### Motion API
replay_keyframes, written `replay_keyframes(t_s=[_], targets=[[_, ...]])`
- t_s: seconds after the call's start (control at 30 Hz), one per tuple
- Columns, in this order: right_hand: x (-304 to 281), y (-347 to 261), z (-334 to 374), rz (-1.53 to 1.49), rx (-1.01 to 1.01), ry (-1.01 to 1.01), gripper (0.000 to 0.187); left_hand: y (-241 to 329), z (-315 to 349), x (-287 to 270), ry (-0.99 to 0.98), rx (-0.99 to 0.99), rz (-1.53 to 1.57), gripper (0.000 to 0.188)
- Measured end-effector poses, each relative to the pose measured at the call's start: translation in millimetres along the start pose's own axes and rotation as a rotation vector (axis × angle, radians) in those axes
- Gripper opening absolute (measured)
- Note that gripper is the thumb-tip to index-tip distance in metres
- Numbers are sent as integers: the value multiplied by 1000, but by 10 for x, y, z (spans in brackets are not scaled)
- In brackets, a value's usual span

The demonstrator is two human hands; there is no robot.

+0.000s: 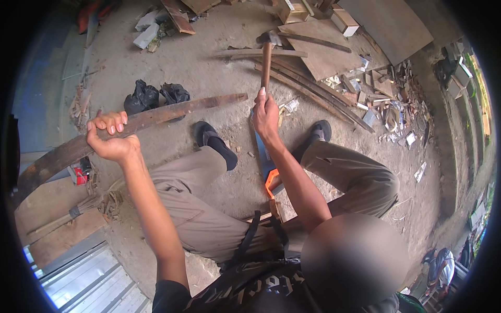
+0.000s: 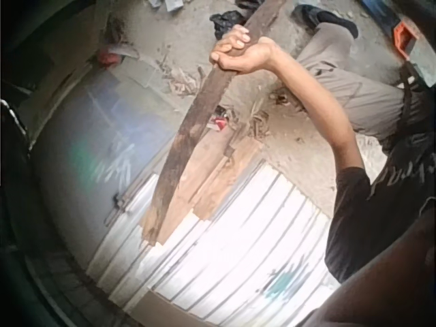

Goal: The person sits on the floor and uses a hammer to repeatedly strike a long piece of wood, breaking it into smaller pieces. The person then picks up the broken pieces and discards them.

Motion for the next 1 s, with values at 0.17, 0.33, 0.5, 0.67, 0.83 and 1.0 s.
replay_keyframes(t_s=[0.17, 0.33, 0.5, 0.67, 0.83, 1.0], targets=[[50, 452, 141, 0, -6, 31, 51, -42, -69, 17, 137, -28, 19, 26], [-86, 1224, 308, 567, 285, -158, 65, -60, -25, 39, 155, -44, 2, 25], [99, 674, 433, 258, 159, -58, 58, -4, -28, -17, 189, -23, -35, 24], [176, 515, 425, -128, -36, -30, 45, -3, -97, -22, 260, 14, -75, 24], [97, 1175, 324, 260, 231, -12, 58, -114, -166, -5, 414, 60, -132, 26], [154, 1227, 214, 273, 395, 11, 71, -126, -200, -108, 472, 74, -188, 23]])
Point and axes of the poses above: each hand's wrist, its own z-axis away from the middle knuckle, its own x-axis out of the palm, y = z × x, the point moved 1 cm from there along -z, towards the middle knuckle, and after that the axes turned 6 degrees about x, right-handed, at the moved point
